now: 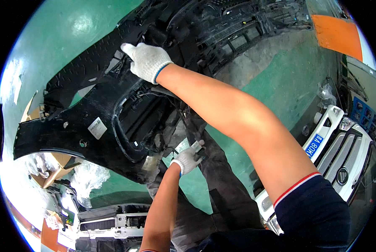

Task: The person assembles a large black plastic car bumper component on a green workshop floor. They connect a smaller internal plastic frame to the main bumper shell, aligning the parts and securing them by hand. The person then manipulates the wiring harness and clips to ensure the assembly is complete.

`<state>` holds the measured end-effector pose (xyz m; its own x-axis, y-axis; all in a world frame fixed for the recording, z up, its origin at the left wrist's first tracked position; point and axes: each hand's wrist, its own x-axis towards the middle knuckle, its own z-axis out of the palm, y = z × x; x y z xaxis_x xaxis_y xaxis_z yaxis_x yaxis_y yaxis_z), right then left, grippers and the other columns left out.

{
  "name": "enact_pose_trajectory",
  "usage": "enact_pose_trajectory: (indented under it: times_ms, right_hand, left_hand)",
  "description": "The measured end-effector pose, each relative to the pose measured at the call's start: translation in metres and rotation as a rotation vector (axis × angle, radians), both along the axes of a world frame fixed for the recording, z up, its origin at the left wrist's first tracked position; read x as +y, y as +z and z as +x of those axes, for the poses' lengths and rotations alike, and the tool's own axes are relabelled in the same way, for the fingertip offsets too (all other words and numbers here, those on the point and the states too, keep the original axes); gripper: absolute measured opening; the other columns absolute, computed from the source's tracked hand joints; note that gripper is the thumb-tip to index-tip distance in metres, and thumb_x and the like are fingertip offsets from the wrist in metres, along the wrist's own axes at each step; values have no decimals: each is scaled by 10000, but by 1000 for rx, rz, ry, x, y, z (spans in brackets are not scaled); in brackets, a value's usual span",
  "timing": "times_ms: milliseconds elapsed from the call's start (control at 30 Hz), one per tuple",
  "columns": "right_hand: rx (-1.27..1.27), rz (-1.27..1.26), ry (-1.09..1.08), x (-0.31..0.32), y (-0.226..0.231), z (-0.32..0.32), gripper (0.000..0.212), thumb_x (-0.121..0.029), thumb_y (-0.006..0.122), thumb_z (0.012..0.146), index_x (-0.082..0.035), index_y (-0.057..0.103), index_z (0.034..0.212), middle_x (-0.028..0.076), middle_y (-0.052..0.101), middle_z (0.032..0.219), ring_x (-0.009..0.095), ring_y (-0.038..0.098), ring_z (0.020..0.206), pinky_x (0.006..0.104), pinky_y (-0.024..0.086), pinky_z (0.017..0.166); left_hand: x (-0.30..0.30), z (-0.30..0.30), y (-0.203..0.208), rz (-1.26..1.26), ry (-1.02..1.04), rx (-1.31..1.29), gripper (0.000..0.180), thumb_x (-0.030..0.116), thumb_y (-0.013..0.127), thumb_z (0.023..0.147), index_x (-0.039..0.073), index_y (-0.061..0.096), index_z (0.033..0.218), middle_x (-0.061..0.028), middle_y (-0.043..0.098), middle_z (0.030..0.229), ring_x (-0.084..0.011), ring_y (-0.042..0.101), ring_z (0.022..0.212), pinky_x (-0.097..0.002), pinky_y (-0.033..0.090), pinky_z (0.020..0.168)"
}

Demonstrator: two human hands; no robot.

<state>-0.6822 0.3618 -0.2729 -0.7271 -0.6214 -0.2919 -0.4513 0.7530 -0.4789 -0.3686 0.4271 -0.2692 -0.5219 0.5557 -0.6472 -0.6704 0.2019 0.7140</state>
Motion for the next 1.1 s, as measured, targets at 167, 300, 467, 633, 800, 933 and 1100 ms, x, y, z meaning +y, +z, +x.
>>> enact_pose_trajectory:
  times_ms: [167,300,467,633,800,933,1100]
  right_hand:
    - [-188,-63,19,7,-53,17,588,-222,658,924,-174,511,1491,215,673,1243,392,671,1122,497,559,956]
    - [-314,-161,0,18,-82,21,571,-240,664,923,-107,548,1466,217,676,1287,384,642,1207,453,511,1051]
    - [-528,-183,-81,51,-85,9,572,-322,708,921,-35,605,1404,192,674,1364,316,643,1274,383,490,1090]
    - [-579,-188,-363,117,-76,7,599,-329,740,932,-3,595,1413,159,665,1398,255,630,1306,343,478,1110]
    - [-505,27,-548,206,-106,25,711,-370,754,892,14,552,1455,229,617,1435,339,600,1336,388,469,1125]
    - [-430,124,-531,215,-125,10,845,-476,768,868,9,497,1504,247,556,1496,371,552,1380,406,443,1151]
    - [-319,181,-482,164,-140,-36,1107,-645,791,788,39,389,1562,301,493,1531,406,496,1424,424,414,1174]
  left_hand:
    - [2,-39,25,-85,-122,52,629,119,603,924,34,464,1532,-218,676,1301,-315,658,1214,-378,499,1055]
    - [5,-6,7,173,286,8,563,-16,570,945,24,474,1498,-145,680,1233,-201,675,1115,-340,536,977]
    - [-24,-29,69,648,1125,-626,601,218,690,1005,101,414,1526,-106,604,1353,-285,645,1163,-479,560,1013]
    - [-25,-72,100,1025,1496,-552,571,392,704,980,131,521,1453,-109,586,1403,-321,566,1296,-579,425,1156]
    - [16,-72,114,1163,1705,-716,294,278,746,925,125,708,1173,-75,660,1341,-278,564,1303,-561,350,1220]
    - [46,-46,95,1118,1751,-829,257,153,759,831,128,694,1079,-76,675,1314,-251,616,1154,-469,465,1067]
    - [20,16,55,703,1777,-724,413,231,717,838,91,672,1224,-160,686,1320,-194,651,942,-323,487,820]
